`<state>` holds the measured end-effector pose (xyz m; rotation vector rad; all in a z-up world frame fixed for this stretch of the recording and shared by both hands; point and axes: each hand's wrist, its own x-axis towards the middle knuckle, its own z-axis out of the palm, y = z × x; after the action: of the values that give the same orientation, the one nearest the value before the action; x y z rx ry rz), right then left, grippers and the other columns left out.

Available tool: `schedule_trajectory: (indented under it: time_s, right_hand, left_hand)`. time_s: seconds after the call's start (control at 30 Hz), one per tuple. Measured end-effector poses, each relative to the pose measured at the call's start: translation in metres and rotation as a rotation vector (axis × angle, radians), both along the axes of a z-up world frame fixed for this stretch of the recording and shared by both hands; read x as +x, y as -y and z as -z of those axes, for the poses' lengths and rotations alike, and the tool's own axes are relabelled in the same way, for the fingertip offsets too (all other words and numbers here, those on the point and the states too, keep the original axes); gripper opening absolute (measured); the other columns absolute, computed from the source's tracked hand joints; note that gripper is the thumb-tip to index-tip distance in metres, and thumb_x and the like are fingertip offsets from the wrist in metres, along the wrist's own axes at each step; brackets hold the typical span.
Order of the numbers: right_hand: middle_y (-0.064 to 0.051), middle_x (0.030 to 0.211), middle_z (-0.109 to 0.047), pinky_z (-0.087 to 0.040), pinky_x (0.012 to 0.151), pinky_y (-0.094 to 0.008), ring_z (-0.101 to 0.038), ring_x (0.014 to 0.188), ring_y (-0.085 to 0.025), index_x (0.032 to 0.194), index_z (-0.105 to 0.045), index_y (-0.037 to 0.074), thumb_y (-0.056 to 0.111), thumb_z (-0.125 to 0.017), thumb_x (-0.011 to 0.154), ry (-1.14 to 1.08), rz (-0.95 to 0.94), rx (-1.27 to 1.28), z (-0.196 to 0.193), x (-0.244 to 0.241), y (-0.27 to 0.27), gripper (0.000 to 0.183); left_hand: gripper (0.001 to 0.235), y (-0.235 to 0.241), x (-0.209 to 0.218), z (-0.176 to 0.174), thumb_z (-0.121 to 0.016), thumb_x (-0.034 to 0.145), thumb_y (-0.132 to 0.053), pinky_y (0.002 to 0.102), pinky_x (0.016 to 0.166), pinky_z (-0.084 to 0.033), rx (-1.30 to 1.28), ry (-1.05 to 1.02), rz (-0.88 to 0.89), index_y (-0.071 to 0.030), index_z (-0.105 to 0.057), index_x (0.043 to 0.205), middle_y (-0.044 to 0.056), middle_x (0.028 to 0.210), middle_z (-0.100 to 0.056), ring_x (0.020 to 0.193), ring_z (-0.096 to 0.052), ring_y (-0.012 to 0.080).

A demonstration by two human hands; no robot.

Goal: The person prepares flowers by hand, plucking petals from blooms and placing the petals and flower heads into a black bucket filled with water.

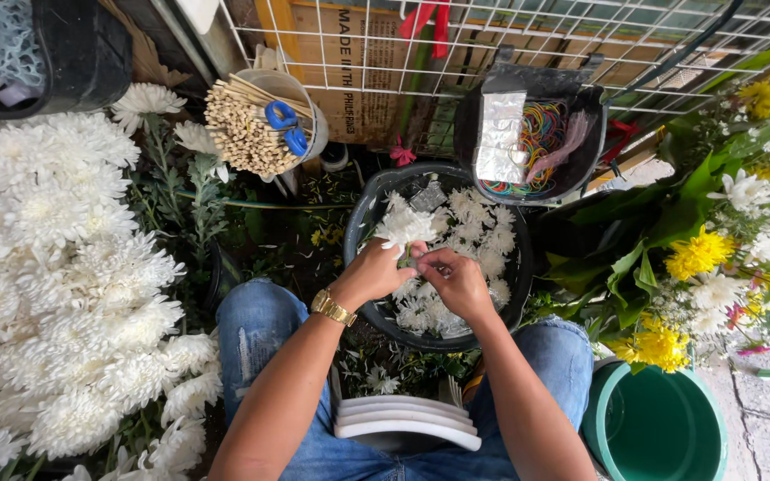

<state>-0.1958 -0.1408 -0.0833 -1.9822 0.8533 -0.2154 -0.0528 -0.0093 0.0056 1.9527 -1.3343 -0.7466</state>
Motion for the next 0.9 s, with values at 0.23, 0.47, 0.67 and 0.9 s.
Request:
schedule_trajectory:
  time_s: [0.23,0.47,0.67,0.9]
  right_hand:
    - [0.001,0.081,-0.079,-0.052,0.068,-0.031,-0.059,0.067,-0.012,0.097,-0.081,0.023,0.022,-0.082,0.084,0.068,0.001,-0.031,-0.013,-0.001,-0.007,0.013]
    - [-0.007,0.089,-0.075,-0.05,0.068,-0.029,-0.06,0.071,-0.015,0.107,-0.08,0.016,0.016,-0.079,0.091,0.335,0.011,-0.237,-0.11,0.054,0.006,0.015]
    - [-0.005,0.104,-0.074,-0.059,0.08,-0.039,-0.073,0.095,-0.028,0.109,-0.076,0.017,0.019,-0.076,0.092,0.376,-0.404,-0.614,-0.137,0.162,-0.025,0.017]
    - [0.005,0.09,-0.075,-0.058,0.071,-0.036,-0.074,0.082,-0.02,0.089,-0.073,0.03,0.031,-0.071,0.087,0.311,-0.385,-1.167,-0.087,0.223,-0.033,0.003]
  left_hand:
    - [0.016,0.005,0.002,0.051,-0.07,0.085,-0.011,0.055,0.072,-0.052,-0.125,0.019,-0.016,0.005,-0.067,0.082,0.029,0.076,-0.067,0.082,-0.067,0.0521]
    - [0.011,0.033,0.015,0.152,-0.061,0.089,-0.01,0.046,0.066,-0.056,-0.119,-0.004,-0.071,0.001,-0.064,0.087,0.02,0.072,-0.067,0.075,-0.071,0.0411]
    - [0.013,0.036,0.004,0.158,-0.054,0.092,-0.005,0.046,0.069,-0.056,-0.209,0.178,-0.008,0.0,-0.06,0.082,0.018,0.074,-0.062,0.076,-0.068,0.0391]
    - [0.007,0.045,0.004,0.159,-0.06,0.088,-0.008,0.046,0.07,-0.055,-0.216,0.225,0.037,-0.004,-0.063,0.082,0.013,0.076,-0.064,0.078,-0.069,0.0372]
